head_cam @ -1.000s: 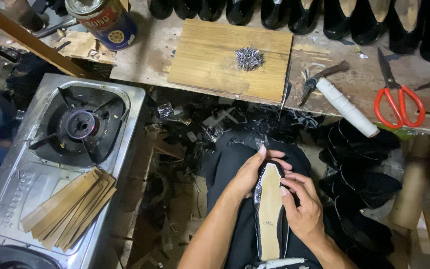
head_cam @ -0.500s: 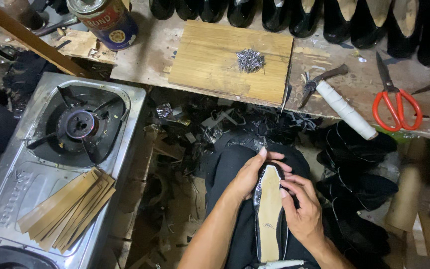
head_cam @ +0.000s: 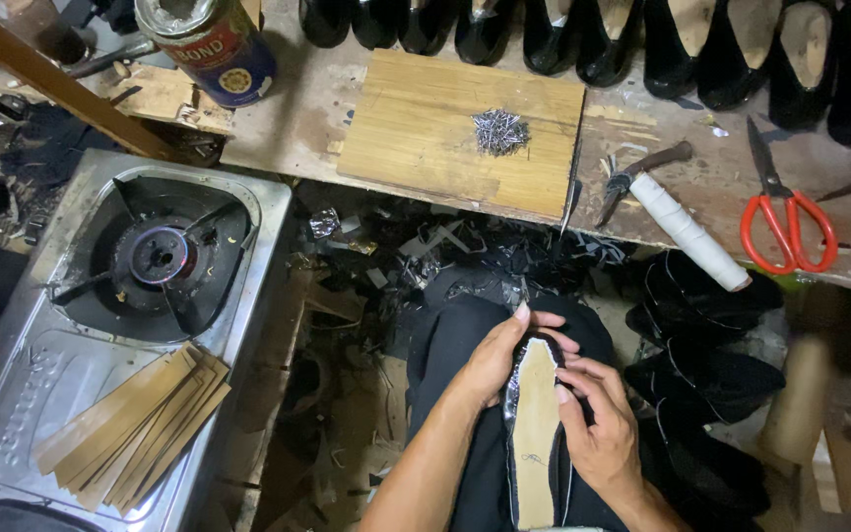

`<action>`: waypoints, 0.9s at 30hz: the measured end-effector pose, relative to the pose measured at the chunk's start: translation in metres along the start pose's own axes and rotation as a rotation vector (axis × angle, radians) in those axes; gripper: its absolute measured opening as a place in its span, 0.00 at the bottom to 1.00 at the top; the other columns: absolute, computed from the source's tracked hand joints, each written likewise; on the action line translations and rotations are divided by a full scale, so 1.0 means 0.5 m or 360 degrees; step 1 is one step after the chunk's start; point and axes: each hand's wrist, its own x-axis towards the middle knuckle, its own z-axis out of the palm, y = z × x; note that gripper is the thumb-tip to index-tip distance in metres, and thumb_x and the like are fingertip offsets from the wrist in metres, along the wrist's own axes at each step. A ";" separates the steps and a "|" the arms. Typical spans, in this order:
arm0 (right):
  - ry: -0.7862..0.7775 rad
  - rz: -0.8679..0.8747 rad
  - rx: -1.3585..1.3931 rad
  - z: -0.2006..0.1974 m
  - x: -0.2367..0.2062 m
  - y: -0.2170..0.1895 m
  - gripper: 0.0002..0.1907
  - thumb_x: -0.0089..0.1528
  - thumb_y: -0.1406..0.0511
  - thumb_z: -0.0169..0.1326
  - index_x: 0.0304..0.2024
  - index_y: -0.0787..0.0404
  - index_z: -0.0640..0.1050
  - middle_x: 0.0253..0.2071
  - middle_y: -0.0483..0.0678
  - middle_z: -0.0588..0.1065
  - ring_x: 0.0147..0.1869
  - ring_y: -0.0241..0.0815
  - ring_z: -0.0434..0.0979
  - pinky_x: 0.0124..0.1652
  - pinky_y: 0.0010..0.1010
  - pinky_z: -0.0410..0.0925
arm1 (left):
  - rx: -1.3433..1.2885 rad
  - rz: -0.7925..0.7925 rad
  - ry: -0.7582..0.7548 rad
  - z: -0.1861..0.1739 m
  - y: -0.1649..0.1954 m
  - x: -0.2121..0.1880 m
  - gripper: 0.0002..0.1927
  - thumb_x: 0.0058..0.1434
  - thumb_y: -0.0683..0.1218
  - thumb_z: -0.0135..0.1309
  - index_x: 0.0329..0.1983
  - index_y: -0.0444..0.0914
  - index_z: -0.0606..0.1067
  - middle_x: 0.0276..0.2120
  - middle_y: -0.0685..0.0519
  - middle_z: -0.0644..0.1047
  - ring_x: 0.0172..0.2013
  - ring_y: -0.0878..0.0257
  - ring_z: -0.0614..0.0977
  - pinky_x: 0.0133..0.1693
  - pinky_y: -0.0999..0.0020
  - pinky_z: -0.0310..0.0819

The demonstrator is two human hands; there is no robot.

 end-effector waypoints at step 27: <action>-0.1996 0.0197 -0.0420 -0.130 -0.286 0.210 0.23 0.68 0.47 0.47 0.58 0.47 0.79 0.43 0.42 0.79 0.48 0.35 0.80 0.51 0.31 0.70 | 0.0353 0.0044 0.0196 0.080 0.005 -0.089 0.25 0.63 0.34 0.54 0.64 0.34 0.64 0.46 0.41 0.80 0.46 0.54 0.84 0.50 0.61 0.79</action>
